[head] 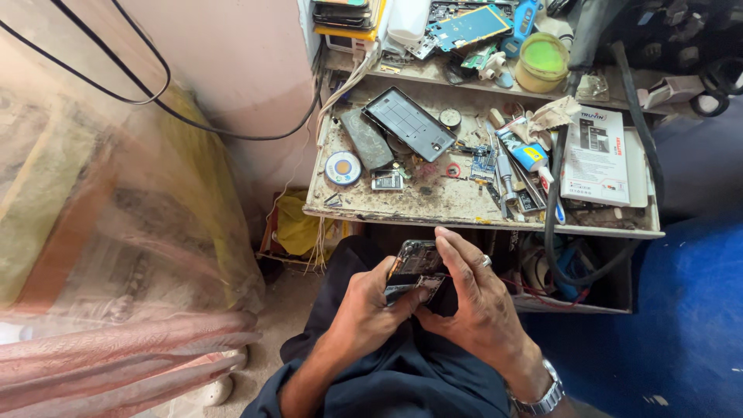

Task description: The person uses a multimeter to test a phone component and then reassembles the device by placing a small part into the phone frame and pressing it into place by hand.

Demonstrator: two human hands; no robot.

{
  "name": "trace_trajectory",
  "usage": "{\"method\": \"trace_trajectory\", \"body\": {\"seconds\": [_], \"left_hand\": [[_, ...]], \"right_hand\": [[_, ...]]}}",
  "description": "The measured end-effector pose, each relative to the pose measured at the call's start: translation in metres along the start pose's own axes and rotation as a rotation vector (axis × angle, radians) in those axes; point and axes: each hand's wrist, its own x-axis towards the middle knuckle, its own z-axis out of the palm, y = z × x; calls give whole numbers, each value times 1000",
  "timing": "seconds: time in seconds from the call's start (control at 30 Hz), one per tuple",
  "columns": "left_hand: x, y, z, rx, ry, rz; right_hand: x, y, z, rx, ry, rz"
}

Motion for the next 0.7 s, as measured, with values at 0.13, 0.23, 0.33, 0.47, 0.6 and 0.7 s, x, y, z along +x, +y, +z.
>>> {"method": "trace_trajectory", "body": {"seconds": [0.13, 0.23, 0.33, 0.47, 0.6, 0.7], "left_hand": [[0, 0, 1, -10, 1, -32], [-1, -3, 3, -17, 16, -12], [-5, -6, 2, -12, 19, -8], [-11, -14, 1, -76, 7, -93], [-16, -23, 5, -244, 11, -124], [-17, -28, 7, -302, 11, -149]], "right_hand": [[-2, 0, 1, 43, -4, 33], [-3, 1, 0, 78, -10, 39], [-4, 2, 0, 90, -6, 43], [-6, 2, 2, 89, 5, 64], [-7, 2, 4, 75, 13, 57], [-7, 3, 6, 63, 19, 52]]}}
